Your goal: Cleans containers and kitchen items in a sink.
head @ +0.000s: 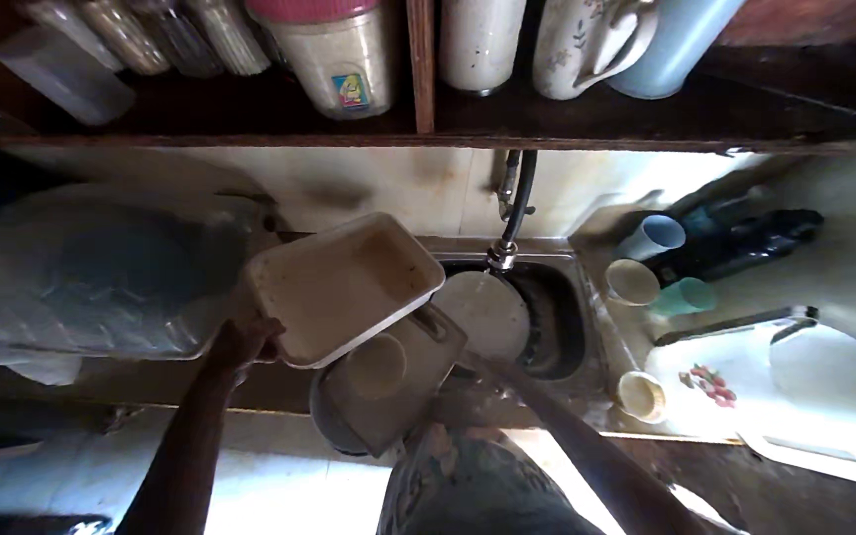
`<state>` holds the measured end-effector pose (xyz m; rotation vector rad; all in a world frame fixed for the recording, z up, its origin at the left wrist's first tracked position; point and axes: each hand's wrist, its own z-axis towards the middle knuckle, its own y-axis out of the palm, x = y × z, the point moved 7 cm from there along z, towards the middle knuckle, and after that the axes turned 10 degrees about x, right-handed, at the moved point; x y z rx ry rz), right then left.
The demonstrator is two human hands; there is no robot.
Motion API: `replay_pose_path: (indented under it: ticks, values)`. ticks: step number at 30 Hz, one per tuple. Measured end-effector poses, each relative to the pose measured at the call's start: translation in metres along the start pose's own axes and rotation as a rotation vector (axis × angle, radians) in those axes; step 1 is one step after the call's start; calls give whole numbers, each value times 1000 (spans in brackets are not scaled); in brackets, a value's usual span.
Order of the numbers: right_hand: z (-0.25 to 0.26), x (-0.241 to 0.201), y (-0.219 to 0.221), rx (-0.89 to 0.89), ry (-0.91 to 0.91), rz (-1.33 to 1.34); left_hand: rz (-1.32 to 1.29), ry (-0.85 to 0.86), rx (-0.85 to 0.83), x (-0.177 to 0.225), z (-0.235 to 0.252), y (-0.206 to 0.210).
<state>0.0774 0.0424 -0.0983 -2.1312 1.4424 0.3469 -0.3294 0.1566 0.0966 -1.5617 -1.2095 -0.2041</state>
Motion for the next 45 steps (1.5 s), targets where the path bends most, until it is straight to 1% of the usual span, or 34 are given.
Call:
replay_pose_path:
  ticks: [2,3,5,6,8,11,14,16,18,20,21,22,23,24,25,26,27,28,29,31,32,34,35,36,37,38,39,40,41,42,43,45]
  values:
    - [-12,-7,-26,17,-49,186,41,33,-59,15,-9,3]
    - [-16,-11,-36,-8,-106,287,56,48,-89,21,-14,7]
    - [-21,-19,-53,-51,-195,414,94,63,-133,32,-22,16]
    - [-23,-22,-58,-66,-209,451,117,69,-162,38,-27,22]
    - [-27,-27,-67,-64,-189,517,161,97,-223,49,-38,37]
    - [-22,-19,-74,11,-99,553,176,105,-323,56,-48,65]
    - [-37,-10,-84,49,-44,554,189,133,-414,65,-61,93]
    - [-61,-4,-94,76,17,596,233,174,-463,69,-66,112]
    - [-68,7,-104,125,39,670,305,240,-468,68,-66,132]
    - [-77,31,-125,217,42,705,299,301,-466,61,-76,152]
    - [-85,42,-136,280,55,687,250,367,-426,57,-83,148]
    - [-93,47,-147,334,51,630,164,450,-332,50,-88,133]
    - [-102,51,-157,365,39,552,87,517,-225,36,-86,110]
    - [-106,53,-166,403,31,488,44,542,-90,12,-78,82]
    - [-106,57,-175,435,26,445,30,450,32,-20,-69,55]
    - [-104,64,-184,454,34,430,15,288,119,-53,-65,38]
    - [-101,69,-192,472,44,424,-22,122,165,-90,-62,31]
    - [-97,74,-200,488,50,422,-52,-57,130,-133,-63,34]
    - [-92,80,-206,502,53,429,-97,-211,58,-177,-68,45]
    - [-81,86,-215,531,48,460,-151,-448,-49,-249,-94,74]
    - [-76,88,-218,539,49,490,-183,-542,-82,-278,-109,88]
    - [-67,99,-224,578,60,516,-352,-679,-151,-321,-139,117]
    - [-66,109,-227,588,66,515,-498,-729,-198,-329,-156,132]
    - [-65,115,-228,602,82,504,-649,-760,-251,-325,-169,149]
    - [-62,119,-228,613,95,486,-744,-739,-311,-312,-180,166]
    - [-60,124,-228,620,106,469,-724,-634,-384,-294,-186,181]
    - [-56,125,-226,624,103,445,-543,-431,-449,-272,-185,191]
    - [-51,122,-225,629,97,416,-218,-190,-480,-248,-179,199]
    - [-47,120,-224,627,97,385,57,-30,-476,-226,-174,207]
    - [-45,120,-221,613,95,366,169,20,-446,-207,-170,215]
    - [-41,118,-221,601,85,364,207,41,-398,-189,-165,220]
    - [-31,112,-220,605,78,395,237,93,-257,-174,-152,235]
